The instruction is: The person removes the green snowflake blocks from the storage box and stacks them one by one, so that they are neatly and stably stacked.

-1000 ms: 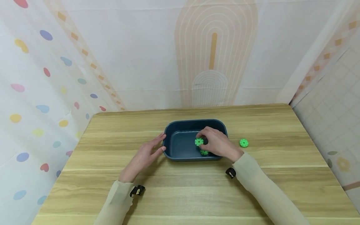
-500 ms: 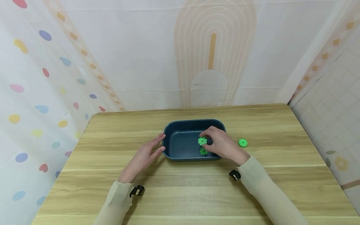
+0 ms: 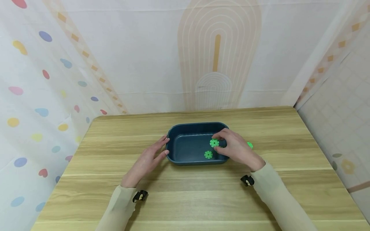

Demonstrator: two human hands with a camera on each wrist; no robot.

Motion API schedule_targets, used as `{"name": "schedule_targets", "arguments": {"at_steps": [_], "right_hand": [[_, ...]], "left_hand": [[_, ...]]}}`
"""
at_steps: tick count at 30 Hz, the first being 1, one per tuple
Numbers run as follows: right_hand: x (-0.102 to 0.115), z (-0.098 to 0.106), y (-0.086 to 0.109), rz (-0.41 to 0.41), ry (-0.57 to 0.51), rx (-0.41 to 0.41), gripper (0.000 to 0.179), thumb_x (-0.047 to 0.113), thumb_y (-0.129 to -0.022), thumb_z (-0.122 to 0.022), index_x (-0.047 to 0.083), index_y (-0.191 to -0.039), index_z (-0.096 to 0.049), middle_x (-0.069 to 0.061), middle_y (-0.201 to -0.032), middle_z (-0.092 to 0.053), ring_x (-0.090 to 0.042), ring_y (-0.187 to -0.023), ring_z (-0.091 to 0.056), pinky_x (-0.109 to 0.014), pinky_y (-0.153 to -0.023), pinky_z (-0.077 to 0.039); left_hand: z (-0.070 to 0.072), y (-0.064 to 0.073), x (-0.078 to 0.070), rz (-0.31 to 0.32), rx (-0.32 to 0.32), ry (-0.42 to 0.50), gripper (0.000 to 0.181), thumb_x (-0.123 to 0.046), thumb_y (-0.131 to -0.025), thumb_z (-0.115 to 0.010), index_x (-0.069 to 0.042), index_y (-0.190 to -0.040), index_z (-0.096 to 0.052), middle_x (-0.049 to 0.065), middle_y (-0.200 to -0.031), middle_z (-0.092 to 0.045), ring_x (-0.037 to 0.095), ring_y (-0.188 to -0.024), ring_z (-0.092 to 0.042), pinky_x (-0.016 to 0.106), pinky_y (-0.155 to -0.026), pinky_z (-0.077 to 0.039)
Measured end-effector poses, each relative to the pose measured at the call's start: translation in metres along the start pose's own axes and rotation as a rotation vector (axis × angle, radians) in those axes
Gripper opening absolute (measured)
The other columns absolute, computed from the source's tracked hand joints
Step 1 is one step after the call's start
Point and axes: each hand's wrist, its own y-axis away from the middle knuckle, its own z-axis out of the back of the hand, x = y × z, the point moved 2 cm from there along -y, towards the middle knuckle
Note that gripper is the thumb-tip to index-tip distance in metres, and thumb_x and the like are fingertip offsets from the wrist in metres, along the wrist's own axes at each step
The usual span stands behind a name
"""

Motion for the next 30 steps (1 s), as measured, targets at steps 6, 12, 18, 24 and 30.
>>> {"name": "schedule_targets", "arguments": {"at_steps": [6,12,18,24,30], "right_hand": [[-0.006,0.007,0.004,-0.025,0.009,-0.019,0.032,0.009,-0.091,-0.079,0.004,-0.122,-0.072,-0.009,-0.117,-0.067,-0.03,-0.107,-0.06,-0.051,-0.088,-0.053],[-0.01,0.014,0.009,-0.048,0.029,-0.041,0.032,0.01,-0.091,-0.08,0.003,-0.121,-0.072,-0.01,-0.114,-0.066,-0.03,-0.106,-0.06,-0.055,-0.09,-0.051],[-0.016,0.02,0.014,-0.052,0.023,-0.075,0.031,0.008,-0.091,-0.079,0.002,-0.12,-0.072,-0.012,-0.118,-0.067,-0.033,-0.109,-0.062,-0.055,-0.092,-0.051],[-0.021,0.026,0.02,-0.064,-0.001,-0.092,0.032,0.009,-0.091,-0.079,0.002,-0.121,-0.071,-0.013,-0.119,-0.066,-0.034,-0.109,-0.061,-0.053,-0.089,-0.051],[-0.024,0.032,0.025,-0.073,0.014,-0.108,0.032,0.011,-0.092,-0.079,0.001,-0.122,-0.071,-0.015,-0.12,-0.067,-0.034,-0.109,-0.062,-0.052,-0.088,-0.052]], "left_hand": [[0.001,-0.001,-0.001,0.009,0.008,0.001,0.052,-0.028,-0.109,-0.055,-0.007,-0.156,-0.046,0.008,-0.167,-0.032,0.032,-0.149,-0.037,0.051,-0.118,-0.036],[0.002,0.0,0.0,0.022,0.012,0.004,0.053,-0.028,-0.109,-0.056,-0.008,-0.157,-0.046,0.005,-0.168,-0.031,0.031,-0.149,-0.038,0.052,-0.118,-0.036],[0.002,0.0,0.0,0.018,0.013,0.019,0.052,-0.028,-0.109,-0.056,-0.008,-0.156,-0.046,0.005,-0.167,-0.031,0.031,-0.148,-0.039,0.052,-0.118,-0.036],[0.001,0.001,0.0,0.014,0.013,0.019,0.053,-0.029,-0.109,-0.056,-0.009,-0.157,-0.046,0.005,-0.167,-0.031,0.031,-0.149,-0.038,0.052,-0.118,-0.036],[0.0,0.0,-0.001,0.016,0.017,0.028,0.054,-0.029,-0.109,-0.056,-0.009,-0.157,-0.045,0.005,-0.167,-0.031,0.031,-0.149,-0.039,0.052,-0.118,-0.036]]}}
